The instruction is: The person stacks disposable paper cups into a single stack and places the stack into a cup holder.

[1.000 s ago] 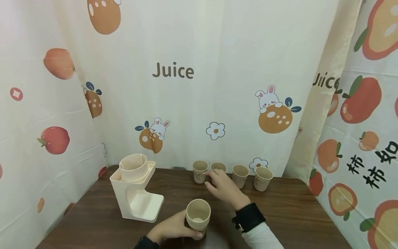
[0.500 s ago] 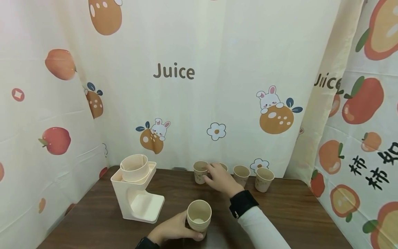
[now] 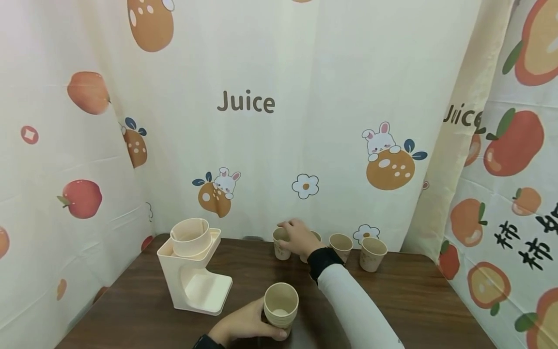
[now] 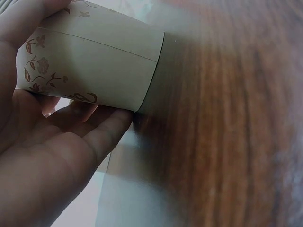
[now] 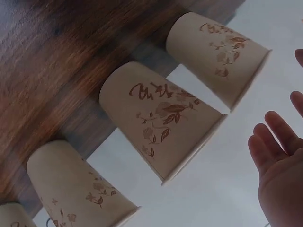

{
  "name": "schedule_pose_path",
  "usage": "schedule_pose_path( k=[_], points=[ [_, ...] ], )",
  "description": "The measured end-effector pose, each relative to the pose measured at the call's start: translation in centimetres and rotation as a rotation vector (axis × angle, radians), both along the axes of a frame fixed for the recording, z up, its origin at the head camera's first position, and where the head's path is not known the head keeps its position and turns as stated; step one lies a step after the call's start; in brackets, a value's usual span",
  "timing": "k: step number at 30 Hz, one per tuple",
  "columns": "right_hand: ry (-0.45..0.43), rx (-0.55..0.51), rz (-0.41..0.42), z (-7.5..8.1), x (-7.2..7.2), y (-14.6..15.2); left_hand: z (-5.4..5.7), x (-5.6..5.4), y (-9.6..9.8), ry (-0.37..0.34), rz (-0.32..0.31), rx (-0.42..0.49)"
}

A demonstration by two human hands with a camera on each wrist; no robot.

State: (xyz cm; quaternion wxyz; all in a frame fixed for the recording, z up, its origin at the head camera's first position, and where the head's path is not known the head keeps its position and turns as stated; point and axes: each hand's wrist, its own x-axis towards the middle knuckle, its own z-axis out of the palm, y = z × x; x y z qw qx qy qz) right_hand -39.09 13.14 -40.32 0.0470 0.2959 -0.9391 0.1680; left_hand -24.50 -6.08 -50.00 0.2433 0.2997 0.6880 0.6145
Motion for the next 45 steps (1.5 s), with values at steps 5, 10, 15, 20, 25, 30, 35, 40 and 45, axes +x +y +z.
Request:
schedule_pose_path(
  k=[5,10,15,20,25,30,35,40,45],
  points=[
    [-0.022,0.043,-0.054,-0.5,-1.4,-0.4,0.1,0.0,0.0,0.002,0.008,0.002],
    [-0.077,0.075,-0.114,-1.2,-2.3,-0.7,0.0,0.2,0.1,0.024,0.028,-0.008],
    [-0.063,0.086,-0.107,-1.8,-2.8,-1.1,0.0,0.3,0.1,0.039,0.045,-0.014],
    [-0.06,0.132,-0.091,-2.0,-2.8,-1.5,0.0,0.3,0.1,0.043,0.051,-0.022],
    [-0.082,0.169,-0.082,-1.6,-2.5,-1.9,0.0,0.3,0.2,0.045,0.052,-0.018],
    [-0.08,0.197,-0.093,-1.7,-2.3,-2.1,0.0,0.3,0.2,0.056,0.055,-0.023],
    [-0.078,0.186,-0.066,-1.2,-1.8,-2.2,0.0,0.3,0.1,0.055,0.061,-0.032],
    [-0.108,0.17,-0.036,-0.5,-1.2,-2.4,0.1,0.3,0.0,0.045,0.062,-0.039],
    [-0.127,0.196,-0.051,-0.4,-1.1,-2.4,0.1,0.3,0.0,0.032,0.048,-0.034]
  ],
)
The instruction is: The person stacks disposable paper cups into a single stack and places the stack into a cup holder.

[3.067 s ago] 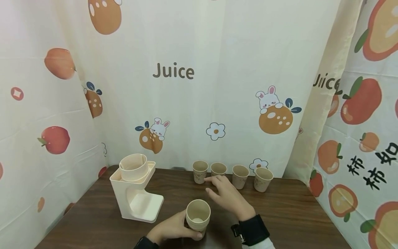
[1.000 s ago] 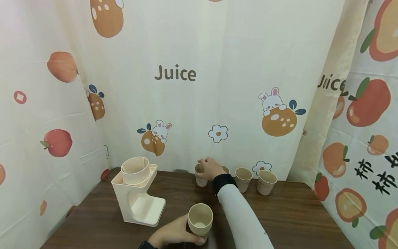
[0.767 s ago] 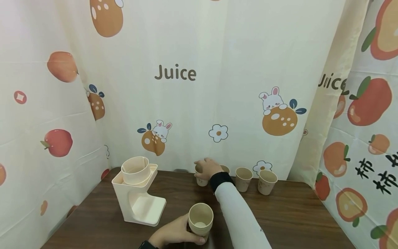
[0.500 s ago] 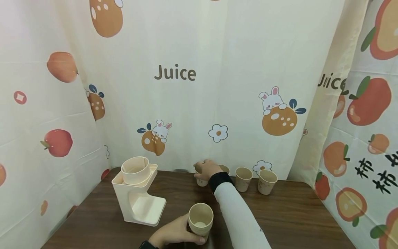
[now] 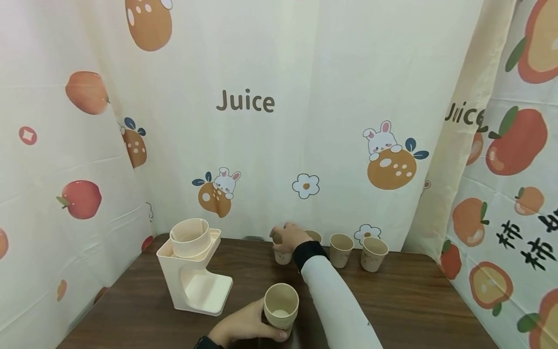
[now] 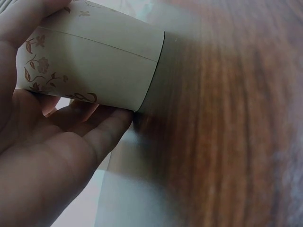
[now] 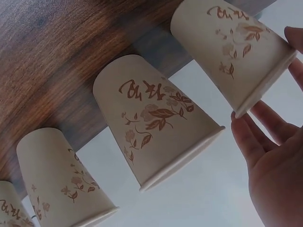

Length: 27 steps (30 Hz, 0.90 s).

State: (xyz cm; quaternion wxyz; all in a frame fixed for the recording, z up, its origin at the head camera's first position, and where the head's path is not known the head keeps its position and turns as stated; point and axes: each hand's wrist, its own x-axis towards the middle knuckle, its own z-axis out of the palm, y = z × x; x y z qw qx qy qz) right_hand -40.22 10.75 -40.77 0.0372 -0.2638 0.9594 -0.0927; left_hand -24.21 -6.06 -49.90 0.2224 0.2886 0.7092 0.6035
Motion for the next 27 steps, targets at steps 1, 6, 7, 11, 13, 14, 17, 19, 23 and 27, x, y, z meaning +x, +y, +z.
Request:
schedule_pose_path(
  k=[1,6,7,11,13,14,17,19,23,27],
  points=[
    [-0.005,0.003,-0.003,0.0,0.0,0.0,0.0,0.0,0.0,-0.002,-0.003,0.002],
    [-0.046,0.009,-0.013,0.2,0.0,-0.1,-0.1,0.0,0.0,0.0,-0.004,0.002],
    [-0.052,0.011,-0.013,0.2,0.0,-0.1,-0.1,0.0,0.0,0.002,-0.001,0.001],
    [-0.066,0.009,-0.009,0.2,-0.1,0.0,-0.1,0.0,0.0,0.012,0.009,-0.009],
    [-0.074,0.0,-0.008,0.0,-0.3,0.0,-0.1,-0.1,0.0,0.013,0.008,-0.01],
    [-0.078,-0.002,-0.005,-0.1,-0.3,0.1,0.0,-0.1,0.0,0.012,0.006,-0.012],
    [-0.088,-0.006,0.004,0.1,-0.2,0.0,0.0,-0.1,-0.1,0.002,0.0,-0.014],
    [-0.091,-0.005,0.018,0.5,0.1,-0.1,0.1,-0.2,-0.1,-0.002,-0.002,-0.017],
    [-0.102,0.003,0.036,1.6,1.1,-0.4,0.1,-0.3,-0.1,0.002,0.002,-0.021],
    [-0.117,0.006,0.032,2.2,1.6,-0.4,0.0,-0.2,0.0,0.008,0.0,-0.02]
  ],
)
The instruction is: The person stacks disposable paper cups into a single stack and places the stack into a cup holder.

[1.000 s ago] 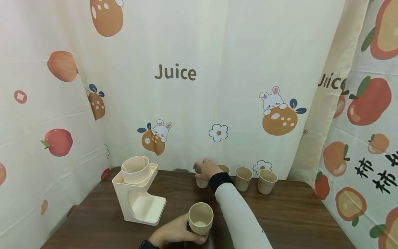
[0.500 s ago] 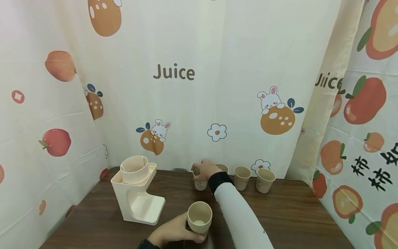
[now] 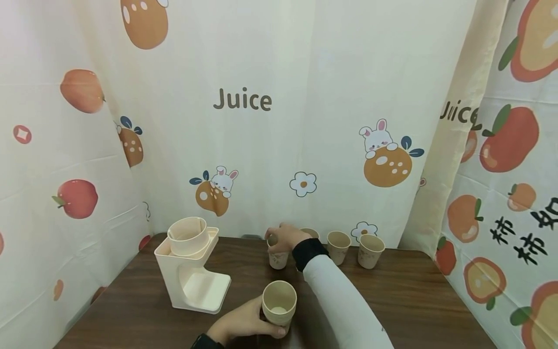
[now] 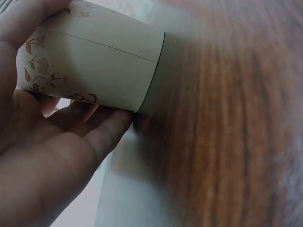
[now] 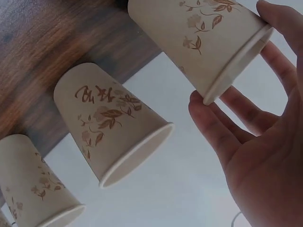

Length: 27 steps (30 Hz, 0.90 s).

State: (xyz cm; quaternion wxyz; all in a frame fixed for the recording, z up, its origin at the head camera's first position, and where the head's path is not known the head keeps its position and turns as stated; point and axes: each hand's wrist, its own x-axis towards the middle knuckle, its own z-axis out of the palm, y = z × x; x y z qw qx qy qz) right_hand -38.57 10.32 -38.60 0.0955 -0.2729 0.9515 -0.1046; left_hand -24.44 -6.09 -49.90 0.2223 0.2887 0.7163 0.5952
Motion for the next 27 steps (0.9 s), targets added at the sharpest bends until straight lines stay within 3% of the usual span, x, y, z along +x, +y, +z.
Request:
schedule_pose_path(
  k=[11,27],
  points=[
    [-0.014,-0.012,0.024,0.9,1.5,1.4,0.2,0.2,-0.1,-0.014,0.012,0.006],
    [0.071,-0.062,0.119,2.4,3.6,4.2,0.4,0.2,-0.1,0.007,0.038,-0.023]
  ],
)
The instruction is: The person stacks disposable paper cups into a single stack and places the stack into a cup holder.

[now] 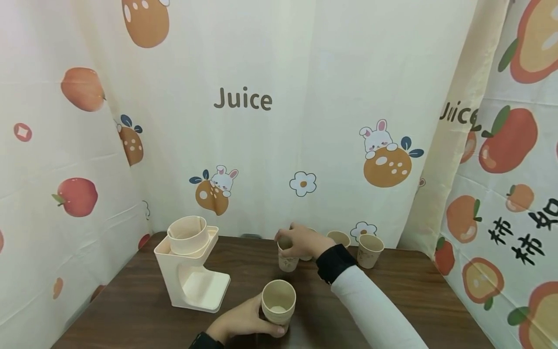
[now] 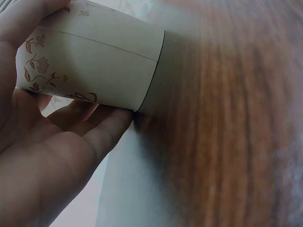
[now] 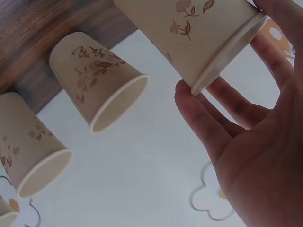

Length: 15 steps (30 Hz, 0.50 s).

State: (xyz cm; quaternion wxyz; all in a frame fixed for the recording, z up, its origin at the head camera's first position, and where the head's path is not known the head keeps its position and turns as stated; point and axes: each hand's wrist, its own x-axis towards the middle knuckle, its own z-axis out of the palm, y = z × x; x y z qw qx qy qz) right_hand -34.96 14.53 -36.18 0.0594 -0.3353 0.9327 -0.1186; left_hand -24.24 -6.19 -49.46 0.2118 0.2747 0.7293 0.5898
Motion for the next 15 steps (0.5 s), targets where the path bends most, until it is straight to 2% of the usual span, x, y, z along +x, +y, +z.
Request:
schedule_pose_path(
  k=[4,9,15],
  points=[
    [0.054,0.008,0.049,0.5,1.1,0.5,0.0,0.0,0.0,0.013,0.004,-0.014],
    [0.111,-0.005,0.118,1.4,3.1,1.1,-0.1,0.1,0.0,0.013,-0.004,-0.009],
    [0.175,-0.026,0.186,2.5,4.8,1.7,-0.2,0.1,-0.1,0.029,-0.02,0.021]
  ],
)
